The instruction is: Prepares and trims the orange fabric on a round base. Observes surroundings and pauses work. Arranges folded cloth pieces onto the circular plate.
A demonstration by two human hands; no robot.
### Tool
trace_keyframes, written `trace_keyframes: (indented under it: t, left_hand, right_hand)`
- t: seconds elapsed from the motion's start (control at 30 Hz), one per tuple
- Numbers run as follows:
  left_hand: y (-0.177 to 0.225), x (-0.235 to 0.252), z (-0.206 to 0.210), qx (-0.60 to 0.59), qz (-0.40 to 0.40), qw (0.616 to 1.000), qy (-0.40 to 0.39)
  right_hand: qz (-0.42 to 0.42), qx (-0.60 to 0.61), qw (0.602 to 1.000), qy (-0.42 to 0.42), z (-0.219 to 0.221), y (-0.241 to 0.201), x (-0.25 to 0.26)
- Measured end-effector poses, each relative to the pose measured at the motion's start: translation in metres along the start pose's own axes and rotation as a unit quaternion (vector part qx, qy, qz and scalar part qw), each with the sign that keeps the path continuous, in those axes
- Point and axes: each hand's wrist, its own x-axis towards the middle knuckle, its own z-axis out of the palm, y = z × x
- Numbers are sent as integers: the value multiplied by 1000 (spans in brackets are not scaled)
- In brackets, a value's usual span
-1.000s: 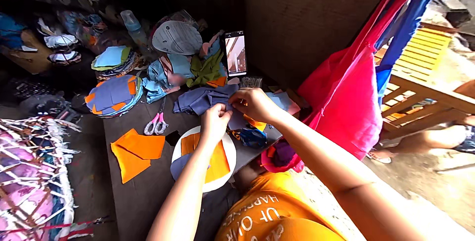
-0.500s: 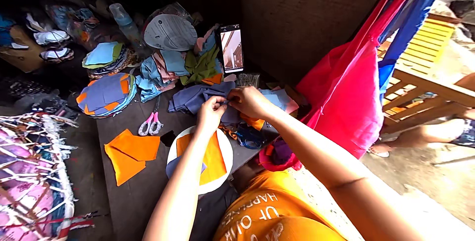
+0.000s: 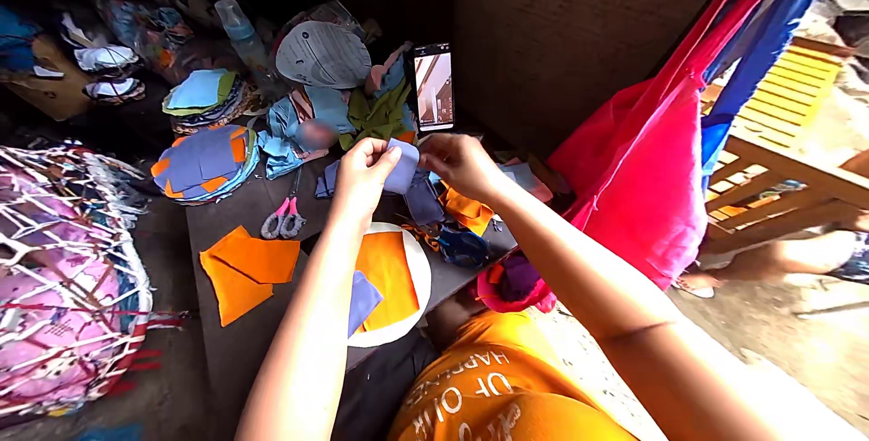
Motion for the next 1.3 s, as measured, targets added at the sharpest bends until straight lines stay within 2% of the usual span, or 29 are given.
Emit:
trace_keyframes:
  t: [0.07,0.23,0.3,0.37,0.47,0.6,0.83,1.07,1.23,1.3]
  left_hand:
    - [-7,-3,-3,-29,-25,999,-2]
    - [-16,-9,-6,-58,-72,996,-16]
    - [-17,-7,-6,-54,-72,996,11]
    - [-21,-4,-9,-38,-69,996,48]
    - [-28,1,-15,-22,-79,993,87]
    - [-37,1,-18,-22,-92,990,102]
    - [-45,0,-17,27,-107,990,84]
    - [-47,8,7,40,-111,992,40]
    - [-56,6,26,111,-91,987,-78]
    - [-54,3,30,138,-61,987,-58]
  right_hand:
    - [19,16,1000,-18,8,4,-3]
    - [107,173,979,-25,14,-9,-4]
    - [97,95,990,-44,11,-4,2]
    - [51,-61,994,-77,9,10,10]
    - [58,-210,965,-146,14,25,13]
    - [65,-259,949,-170,23,37,13]
    - [2,-277,951,-137,27,33,7]
    - [-10,-120,992,-33,-5,2,-18]
    - [-13,-9,999,49,-26,-11,-33]
    - [9,37,998,45,-31,-12,-33]
